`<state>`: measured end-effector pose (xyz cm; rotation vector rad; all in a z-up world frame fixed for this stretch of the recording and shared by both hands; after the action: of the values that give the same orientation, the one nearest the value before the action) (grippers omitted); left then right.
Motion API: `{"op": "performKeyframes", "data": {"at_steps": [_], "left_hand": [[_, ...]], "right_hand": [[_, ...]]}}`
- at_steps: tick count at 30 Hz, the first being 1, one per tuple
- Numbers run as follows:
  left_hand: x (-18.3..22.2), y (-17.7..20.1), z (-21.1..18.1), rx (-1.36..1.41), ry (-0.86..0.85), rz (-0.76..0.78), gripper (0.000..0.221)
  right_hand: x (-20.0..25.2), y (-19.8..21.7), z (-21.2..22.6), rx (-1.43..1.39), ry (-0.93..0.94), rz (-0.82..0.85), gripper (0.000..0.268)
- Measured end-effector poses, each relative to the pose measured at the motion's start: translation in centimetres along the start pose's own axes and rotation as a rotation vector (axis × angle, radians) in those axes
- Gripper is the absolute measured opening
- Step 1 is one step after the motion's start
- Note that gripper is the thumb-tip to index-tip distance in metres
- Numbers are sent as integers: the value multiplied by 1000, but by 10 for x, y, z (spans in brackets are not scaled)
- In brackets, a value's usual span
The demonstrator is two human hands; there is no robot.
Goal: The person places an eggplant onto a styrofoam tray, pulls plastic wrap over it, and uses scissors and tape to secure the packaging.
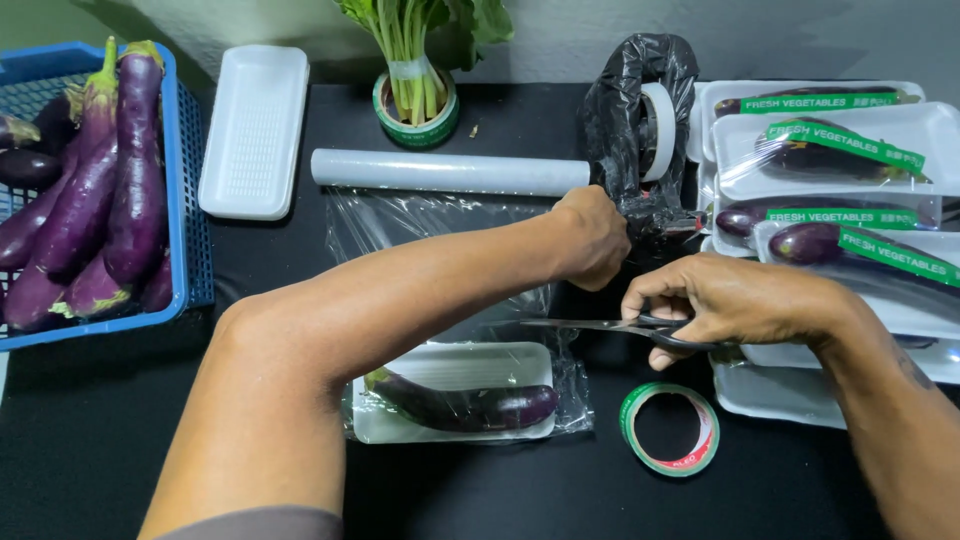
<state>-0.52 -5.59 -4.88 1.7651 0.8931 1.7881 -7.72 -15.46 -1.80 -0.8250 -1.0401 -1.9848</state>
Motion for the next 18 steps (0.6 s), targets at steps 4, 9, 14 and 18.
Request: {"op": "performKeyframes", "data": {"at_steps": [4,9,14,18], "left_hand": [[0,-2,9,26,15,-59,42],[-3,-7,10,-3,18,6,47],[-1,-3,9,-20,8,26,46],[12,6,8,150,25,106,39]], "right_hand": [[2,-5,-9,-51,-16,25,30],[5,-7,-7,3,-17,1,29],[5,-6,-5,20,-28,5,31],[2,-7,-6,13,-14,7,30]]}}
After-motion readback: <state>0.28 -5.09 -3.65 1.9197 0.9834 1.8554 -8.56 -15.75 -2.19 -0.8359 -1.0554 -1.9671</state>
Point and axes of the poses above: each hand's wrist, its own x-axis away from the middle knuckle, its own y-axis out of the back of the hand, z = x × y, the point moved 4 cm from there along -x, towards the middle knuckle, and after that the axes turned 7 degrees about -y, right-handed, at the moved point
